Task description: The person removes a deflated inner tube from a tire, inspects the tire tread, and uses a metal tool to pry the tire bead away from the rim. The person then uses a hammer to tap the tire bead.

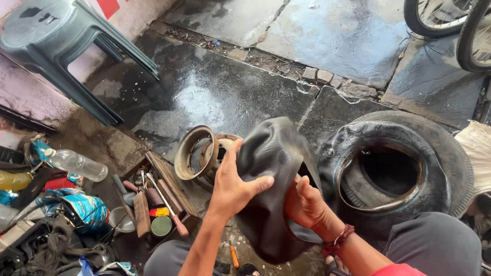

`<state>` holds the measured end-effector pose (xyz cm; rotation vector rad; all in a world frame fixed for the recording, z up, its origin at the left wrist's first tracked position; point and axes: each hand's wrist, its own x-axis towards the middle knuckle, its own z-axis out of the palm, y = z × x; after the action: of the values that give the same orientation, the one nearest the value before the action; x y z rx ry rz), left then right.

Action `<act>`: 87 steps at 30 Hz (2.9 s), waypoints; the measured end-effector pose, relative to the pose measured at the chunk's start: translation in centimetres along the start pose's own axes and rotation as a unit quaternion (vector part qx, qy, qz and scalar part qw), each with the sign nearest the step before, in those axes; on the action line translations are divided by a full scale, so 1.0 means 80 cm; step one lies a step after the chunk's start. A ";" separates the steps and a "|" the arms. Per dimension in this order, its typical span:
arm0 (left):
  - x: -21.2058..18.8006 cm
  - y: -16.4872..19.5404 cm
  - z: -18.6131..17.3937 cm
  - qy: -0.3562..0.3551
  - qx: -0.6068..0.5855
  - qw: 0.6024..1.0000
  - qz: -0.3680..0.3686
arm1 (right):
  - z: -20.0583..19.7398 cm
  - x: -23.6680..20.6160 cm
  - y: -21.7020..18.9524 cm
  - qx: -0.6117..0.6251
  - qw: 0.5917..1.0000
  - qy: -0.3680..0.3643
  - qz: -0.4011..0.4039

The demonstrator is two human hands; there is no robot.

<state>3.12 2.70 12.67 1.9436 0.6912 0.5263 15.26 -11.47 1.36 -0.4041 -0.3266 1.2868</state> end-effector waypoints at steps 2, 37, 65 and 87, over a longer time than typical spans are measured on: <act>-0.002 -0.008 0.006 -0.023 -0.032 0.999 -0.008 | -0.013 -0.004 0.008 0.055 0.997 0.042 0.016; -0.010 0.068 0.044 -0.087 0.126 0.967 0.205 | 0.042 -0.021 0.094 -0.483 0.813 -0.297 0.133; -0.011 -0.002 -0.059 0.067 0.149 0.963 0.213 | -0.045 -0.043 -0.102 -0.800 0.456 0.391 -0.003; 0.125 -0.045 0.254 -0.050 -0.325 0.915 -0.233 | 0.025 -0.231 -0.429 -0.344 0.883 0.175 -0.267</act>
<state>22.31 -2.57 1.25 1.1247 0.7627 0.2980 39.11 -36.98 18.88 -1.0567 -0.5400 0.5031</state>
